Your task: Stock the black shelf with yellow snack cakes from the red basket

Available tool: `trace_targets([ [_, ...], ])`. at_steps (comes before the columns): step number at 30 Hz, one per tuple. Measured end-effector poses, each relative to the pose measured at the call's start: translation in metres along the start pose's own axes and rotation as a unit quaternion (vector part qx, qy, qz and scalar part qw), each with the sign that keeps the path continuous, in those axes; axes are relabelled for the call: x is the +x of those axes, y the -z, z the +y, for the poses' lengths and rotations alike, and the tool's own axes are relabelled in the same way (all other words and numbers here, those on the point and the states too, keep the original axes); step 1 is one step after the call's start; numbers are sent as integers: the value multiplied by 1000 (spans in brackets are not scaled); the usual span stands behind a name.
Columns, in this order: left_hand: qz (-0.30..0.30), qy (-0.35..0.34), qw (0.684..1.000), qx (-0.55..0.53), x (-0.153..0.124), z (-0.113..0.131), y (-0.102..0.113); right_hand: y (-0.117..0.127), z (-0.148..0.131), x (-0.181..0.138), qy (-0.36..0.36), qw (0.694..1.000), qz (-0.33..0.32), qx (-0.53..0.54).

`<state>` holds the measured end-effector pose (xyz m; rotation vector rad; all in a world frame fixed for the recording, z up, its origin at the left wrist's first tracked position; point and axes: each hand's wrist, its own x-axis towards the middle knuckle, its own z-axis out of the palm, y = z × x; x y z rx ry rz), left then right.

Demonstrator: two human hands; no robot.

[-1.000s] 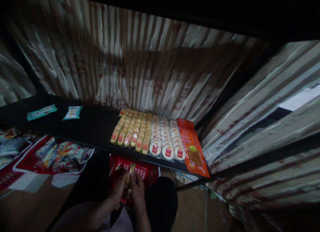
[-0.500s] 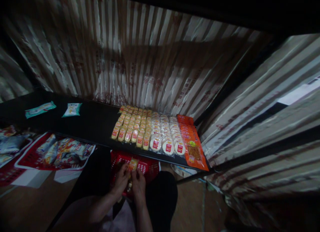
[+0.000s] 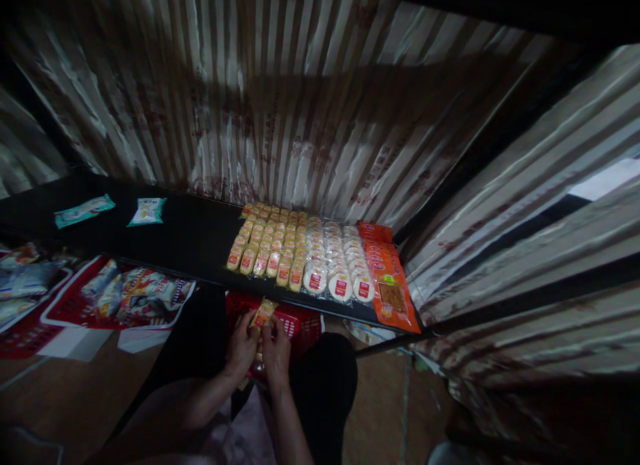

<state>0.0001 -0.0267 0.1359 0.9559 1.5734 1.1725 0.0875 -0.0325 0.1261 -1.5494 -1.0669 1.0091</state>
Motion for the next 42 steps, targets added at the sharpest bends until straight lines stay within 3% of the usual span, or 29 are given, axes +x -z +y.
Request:
trace_targets([
  [11,56,-54,994,-70,10,6,8,-20,-27,13,96,993,2,-63],
  [18,90,-110,990,5,23,23,19,-41,-48,26,119,991,-8,-68],
  [25,104,-115,988,13,39,30,31,-60,-67,38,146,986,-26,-72],
  [34,185,-156,969,41,74,41,40,-89,-89,59,175,979,-50,-91],
  [42,246,-196,945,93,111,46,48,-102,-114,79,223,956,-88,-169],
])
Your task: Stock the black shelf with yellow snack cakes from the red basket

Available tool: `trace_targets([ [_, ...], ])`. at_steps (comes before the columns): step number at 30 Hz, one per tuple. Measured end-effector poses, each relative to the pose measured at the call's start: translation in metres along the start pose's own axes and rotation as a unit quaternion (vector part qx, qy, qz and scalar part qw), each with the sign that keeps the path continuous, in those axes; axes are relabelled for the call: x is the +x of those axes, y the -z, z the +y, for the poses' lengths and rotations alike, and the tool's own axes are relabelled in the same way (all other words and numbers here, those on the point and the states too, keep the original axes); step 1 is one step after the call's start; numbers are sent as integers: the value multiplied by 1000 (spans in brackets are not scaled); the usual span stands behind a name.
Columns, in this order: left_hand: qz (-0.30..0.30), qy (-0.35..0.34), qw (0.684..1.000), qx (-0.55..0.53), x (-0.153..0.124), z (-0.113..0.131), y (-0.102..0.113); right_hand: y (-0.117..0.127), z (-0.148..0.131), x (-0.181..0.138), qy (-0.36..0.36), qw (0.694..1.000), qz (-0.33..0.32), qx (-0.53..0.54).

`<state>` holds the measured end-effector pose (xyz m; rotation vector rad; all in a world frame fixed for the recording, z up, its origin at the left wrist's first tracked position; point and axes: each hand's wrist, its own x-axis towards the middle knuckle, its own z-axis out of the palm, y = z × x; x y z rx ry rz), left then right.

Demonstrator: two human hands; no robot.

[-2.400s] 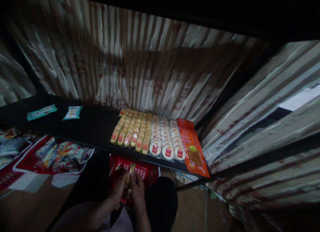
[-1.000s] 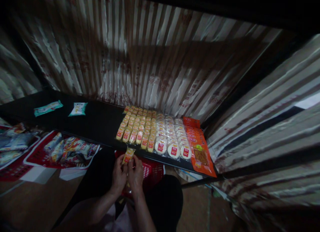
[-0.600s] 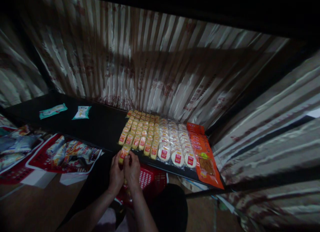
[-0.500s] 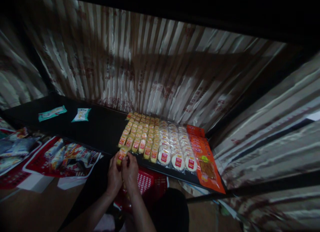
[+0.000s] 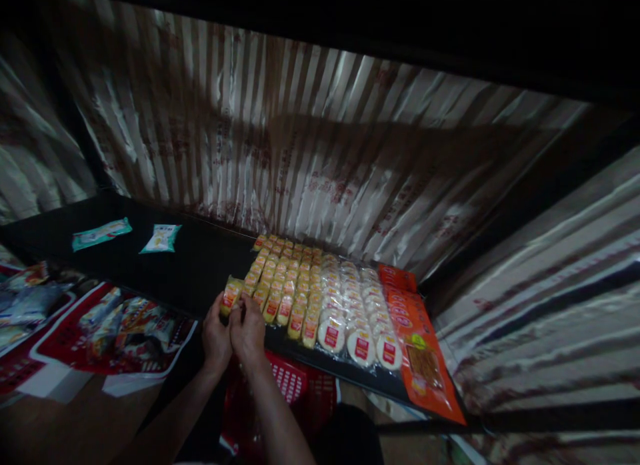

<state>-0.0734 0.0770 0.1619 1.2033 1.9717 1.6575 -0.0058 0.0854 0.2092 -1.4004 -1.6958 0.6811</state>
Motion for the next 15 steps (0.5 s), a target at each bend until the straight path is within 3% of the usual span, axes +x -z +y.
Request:
trace_targets([
  [9,-9,35,999,25,41,12,-20,7,-2,42,76,988,-13,-136],
  [15,-14,27,996,84,68,22,-30,15,6,68,81,967,-53,-238],
])
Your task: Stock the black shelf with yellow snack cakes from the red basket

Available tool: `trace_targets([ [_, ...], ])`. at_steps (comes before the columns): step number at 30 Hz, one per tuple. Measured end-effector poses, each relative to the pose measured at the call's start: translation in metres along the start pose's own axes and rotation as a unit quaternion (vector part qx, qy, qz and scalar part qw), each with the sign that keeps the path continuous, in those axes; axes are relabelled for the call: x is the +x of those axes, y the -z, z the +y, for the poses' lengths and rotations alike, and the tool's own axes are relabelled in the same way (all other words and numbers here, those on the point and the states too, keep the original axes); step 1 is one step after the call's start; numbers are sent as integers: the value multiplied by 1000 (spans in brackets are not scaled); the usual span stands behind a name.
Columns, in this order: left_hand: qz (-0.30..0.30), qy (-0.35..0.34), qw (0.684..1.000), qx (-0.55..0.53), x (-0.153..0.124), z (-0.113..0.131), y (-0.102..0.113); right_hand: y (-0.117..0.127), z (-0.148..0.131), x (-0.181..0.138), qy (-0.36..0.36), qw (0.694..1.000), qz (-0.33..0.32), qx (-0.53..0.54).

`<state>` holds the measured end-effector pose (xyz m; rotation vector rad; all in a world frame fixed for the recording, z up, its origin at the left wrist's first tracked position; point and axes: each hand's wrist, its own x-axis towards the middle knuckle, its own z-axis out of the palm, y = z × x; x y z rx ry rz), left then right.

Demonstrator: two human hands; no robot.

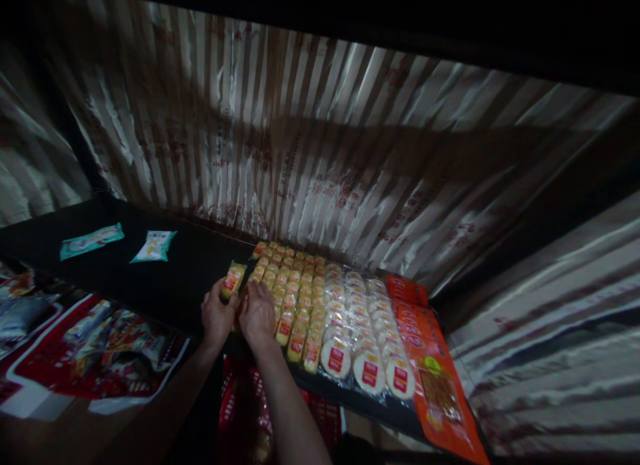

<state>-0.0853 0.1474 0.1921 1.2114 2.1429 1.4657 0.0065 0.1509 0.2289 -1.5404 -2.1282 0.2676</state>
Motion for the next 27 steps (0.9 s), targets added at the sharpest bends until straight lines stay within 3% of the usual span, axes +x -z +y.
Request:
trace_targets([
  [14,-95,20,995,20,65,6,-44,-7,19,38,-9,993,-96,-69],
  [27,-134,59,989,6,87,-7,-78,-23,29,74,-16,991,-89,-96],
])
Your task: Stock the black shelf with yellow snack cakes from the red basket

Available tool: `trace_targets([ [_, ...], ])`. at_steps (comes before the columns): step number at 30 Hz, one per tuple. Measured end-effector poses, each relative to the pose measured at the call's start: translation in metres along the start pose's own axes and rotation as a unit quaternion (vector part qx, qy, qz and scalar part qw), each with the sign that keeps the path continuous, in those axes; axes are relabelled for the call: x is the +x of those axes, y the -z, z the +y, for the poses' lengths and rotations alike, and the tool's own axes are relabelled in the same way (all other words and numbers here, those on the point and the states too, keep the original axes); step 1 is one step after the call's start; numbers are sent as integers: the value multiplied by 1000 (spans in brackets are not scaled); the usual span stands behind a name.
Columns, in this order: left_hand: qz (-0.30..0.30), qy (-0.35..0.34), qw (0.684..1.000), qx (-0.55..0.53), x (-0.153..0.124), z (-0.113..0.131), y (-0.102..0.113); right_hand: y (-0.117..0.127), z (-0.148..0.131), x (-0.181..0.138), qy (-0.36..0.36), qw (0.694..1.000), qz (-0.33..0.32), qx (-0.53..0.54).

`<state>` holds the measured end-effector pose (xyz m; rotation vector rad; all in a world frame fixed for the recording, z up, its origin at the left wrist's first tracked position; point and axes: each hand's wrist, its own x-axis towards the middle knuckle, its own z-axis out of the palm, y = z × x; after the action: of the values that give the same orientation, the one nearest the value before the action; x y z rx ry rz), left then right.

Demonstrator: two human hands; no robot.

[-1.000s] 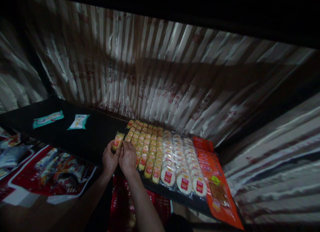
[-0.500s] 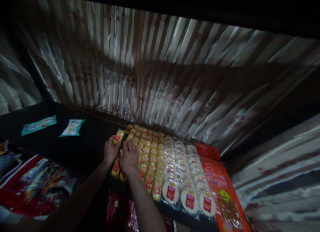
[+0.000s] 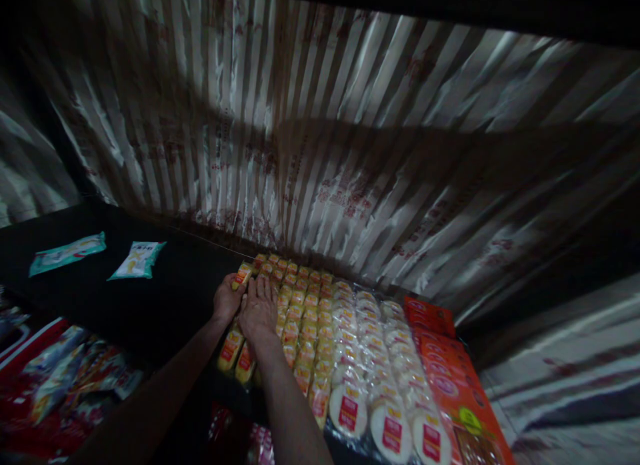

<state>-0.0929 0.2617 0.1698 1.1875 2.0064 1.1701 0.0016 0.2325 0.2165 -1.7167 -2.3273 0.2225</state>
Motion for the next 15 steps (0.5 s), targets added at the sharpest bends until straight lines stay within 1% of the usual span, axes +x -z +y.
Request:
trace_targets([
  [8,-21,-2,1000,15,17,1,-10,-5,6,9,14,1000,0,7],
  [15,-18,-32,999,26,28,-3,-20,-8,10,12,12,1000,-3,9],
])
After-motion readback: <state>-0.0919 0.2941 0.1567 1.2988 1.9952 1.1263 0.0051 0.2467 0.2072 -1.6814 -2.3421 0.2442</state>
